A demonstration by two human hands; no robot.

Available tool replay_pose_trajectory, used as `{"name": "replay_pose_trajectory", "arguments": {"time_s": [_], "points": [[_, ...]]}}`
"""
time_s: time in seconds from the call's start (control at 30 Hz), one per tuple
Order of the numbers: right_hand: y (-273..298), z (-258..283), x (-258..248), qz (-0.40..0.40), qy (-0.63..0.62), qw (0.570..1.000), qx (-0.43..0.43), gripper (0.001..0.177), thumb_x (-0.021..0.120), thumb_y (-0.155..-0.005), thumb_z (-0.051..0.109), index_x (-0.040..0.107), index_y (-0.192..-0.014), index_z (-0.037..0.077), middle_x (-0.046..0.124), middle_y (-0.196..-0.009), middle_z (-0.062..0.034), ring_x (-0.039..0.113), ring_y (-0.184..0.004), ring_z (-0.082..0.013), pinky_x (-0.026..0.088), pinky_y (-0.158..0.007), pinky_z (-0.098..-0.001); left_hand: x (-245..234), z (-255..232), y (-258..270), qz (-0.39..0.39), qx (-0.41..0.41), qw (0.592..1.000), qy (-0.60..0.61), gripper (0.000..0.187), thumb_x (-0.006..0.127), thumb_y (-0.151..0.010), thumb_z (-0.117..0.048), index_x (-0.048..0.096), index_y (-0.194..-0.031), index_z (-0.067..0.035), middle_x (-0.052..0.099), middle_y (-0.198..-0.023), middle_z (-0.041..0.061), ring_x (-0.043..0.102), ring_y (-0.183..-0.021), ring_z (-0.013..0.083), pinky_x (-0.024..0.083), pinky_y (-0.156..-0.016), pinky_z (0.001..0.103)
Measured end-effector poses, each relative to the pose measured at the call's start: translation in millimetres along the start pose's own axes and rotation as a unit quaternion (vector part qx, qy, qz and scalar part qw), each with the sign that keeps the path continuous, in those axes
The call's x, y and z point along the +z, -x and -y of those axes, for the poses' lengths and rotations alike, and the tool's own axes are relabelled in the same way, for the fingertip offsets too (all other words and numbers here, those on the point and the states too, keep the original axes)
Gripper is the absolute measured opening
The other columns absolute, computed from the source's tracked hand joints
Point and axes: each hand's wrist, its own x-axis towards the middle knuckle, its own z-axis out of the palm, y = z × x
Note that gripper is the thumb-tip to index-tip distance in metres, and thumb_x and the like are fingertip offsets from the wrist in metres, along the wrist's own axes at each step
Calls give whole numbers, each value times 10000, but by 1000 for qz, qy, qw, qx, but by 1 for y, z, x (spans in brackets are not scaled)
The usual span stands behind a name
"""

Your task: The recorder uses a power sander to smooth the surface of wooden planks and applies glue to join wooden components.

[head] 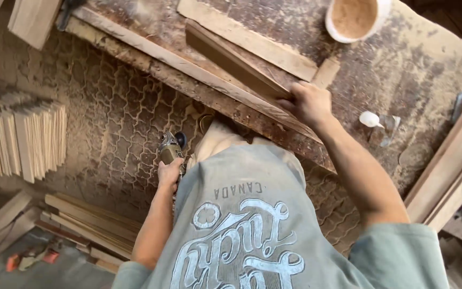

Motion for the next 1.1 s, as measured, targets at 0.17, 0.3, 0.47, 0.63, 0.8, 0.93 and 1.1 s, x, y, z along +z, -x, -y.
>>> {"name": "replay_pose_trajectory", "arguments": {"time_s": [0.17,0.3,0.47,0.63,0.8,0.93,1.1], "points": [[-109,8,44,38,100,992,-62,520,787,-833,622,678,-1077,176,678,-872,-43,720,-831,-285,575,-705,-416,-37,-11,15,-8,-29,998,61,951,837,-663,-382,483,-1454,11,527,-1410,274,489,-1363,422,446,-1054,529],[-139,22,45,-57,119,979,-155,692,890,-744,527,670,-1351,277,602,-1009,-26,626,-936,-257,562,-722,-395,-60,-16,8,-54,23,995,84,673,823,-649,-301,642,-1244,-44,678,-1160,198,633,-1150,313,494,-900,456],[-119,54,41,30,144,985,-87,931,901,-604,534,543,-1419,264,585,-1174,-37,573,-1090,-269,513,-875,-415,-102,-113,39,-34,87,994,53,713,791,-644,-260,596,-1291,-33,663,-1161,243,637,-1142,360,463,-851,521],[-101,36,65,49,139,989,22,1024,854,-525,574,487,-1430,265,530,-1244,-48,530,-1165,-291,431,-915,-428,-117,-208,31,13,201,979,22,693,692,-686,-164,520,-1333,13,627,-1055,267,634,-962,389,518,-782,545],[-59,7,64,58,183,981,29,1045,878,-477,575,511,-1403,259,532,-1289,-46,536,-1155,-280,449,-923,-419,-97,-280,15,13,322,938,-126,911,725,-751,-330,399,-1508,59,593,-1286,382,576,-1241,540,443,-1015,625],[-23,40,59,-45,173,983,-34,699,908,-660,341,628,-1288,217,517,-1349,-85,513,-1237,-305,444,-1007,-434,-59,-288,-29,-9,400,904,-148,854,730,-698,-349,473,-1445,-23,668,-1114,300,682,-1054,506,493,-876,598],[44,55,86,-152,88,984,-42,428,834,-789,202,670,-1164,76,560,-1368,-209,558,-1272,-438,482,-1025,-503,-36,-302,35,24,405,872,-275,962,692,-769,-412,334,-1515,80,658,-1144,395,648,-1095,575,480,-956,667]]}}
